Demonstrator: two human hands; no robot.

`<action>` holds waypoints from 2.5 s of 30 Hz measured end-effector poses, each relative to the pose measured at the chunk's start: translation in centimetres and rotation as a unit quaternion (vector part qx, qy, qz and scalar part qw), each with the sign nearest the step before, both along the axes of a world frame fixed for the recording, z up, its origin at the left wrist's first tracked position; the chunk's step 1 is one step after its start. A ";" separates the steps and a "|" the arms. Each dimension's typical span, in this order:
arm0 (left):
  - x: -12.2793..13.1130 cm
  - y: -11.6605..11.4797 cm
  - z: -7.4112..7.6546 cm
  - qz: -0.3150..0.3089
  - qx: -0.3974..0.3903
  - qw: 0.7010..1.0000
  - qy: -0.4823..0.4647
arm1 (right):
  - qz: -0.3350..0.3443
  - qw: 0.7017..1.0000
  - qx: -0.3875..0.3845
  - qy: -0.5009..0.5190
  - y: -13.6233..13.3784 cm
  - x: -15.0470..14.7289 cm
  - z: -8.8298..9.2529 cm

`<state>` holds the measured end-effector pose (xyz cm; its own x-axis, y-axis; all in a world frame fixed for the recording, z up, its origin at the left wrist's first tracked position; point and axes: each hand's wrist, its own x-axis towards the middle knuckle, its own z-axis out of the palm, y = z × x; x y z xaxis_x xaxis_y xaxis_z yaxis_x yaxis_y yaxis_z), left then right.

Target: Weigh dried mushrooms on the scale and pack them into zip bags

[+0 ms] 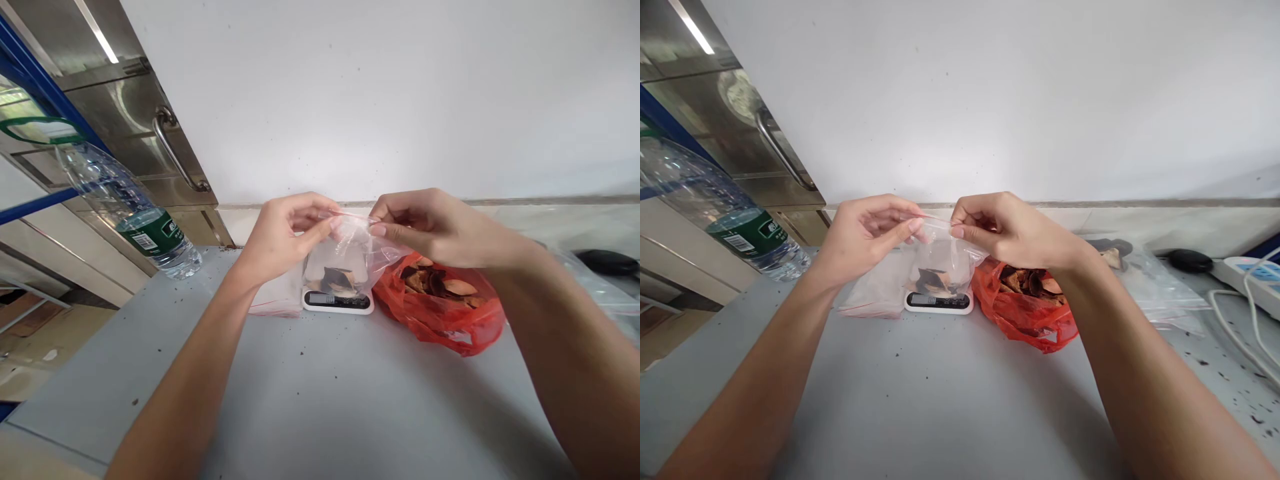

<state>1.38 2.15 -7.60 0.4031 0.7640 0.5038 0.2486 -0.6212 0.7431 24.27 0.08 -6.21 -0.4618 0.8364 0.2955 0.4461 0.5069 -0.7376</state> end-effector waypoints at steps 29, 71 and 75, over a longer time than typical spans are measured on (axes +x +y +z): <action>0.4 -0.2 0.1 0.029 0.021 0.999 0.025 | -0.047 0.999 0.009 0.004 0.1 -0.2 -0.1; 7.2 -0.9 -0.4 0.088 0.147 0.985 -0.011 | -0.204 0.979 -0.001 0.027 -5.4 11.5 1.2; 9.5 -1.4 -2.3 -0.017 0.097 0.988 0.115 | -0.393 0.908 0.147 -0.009 -7.1 16.0 -1.2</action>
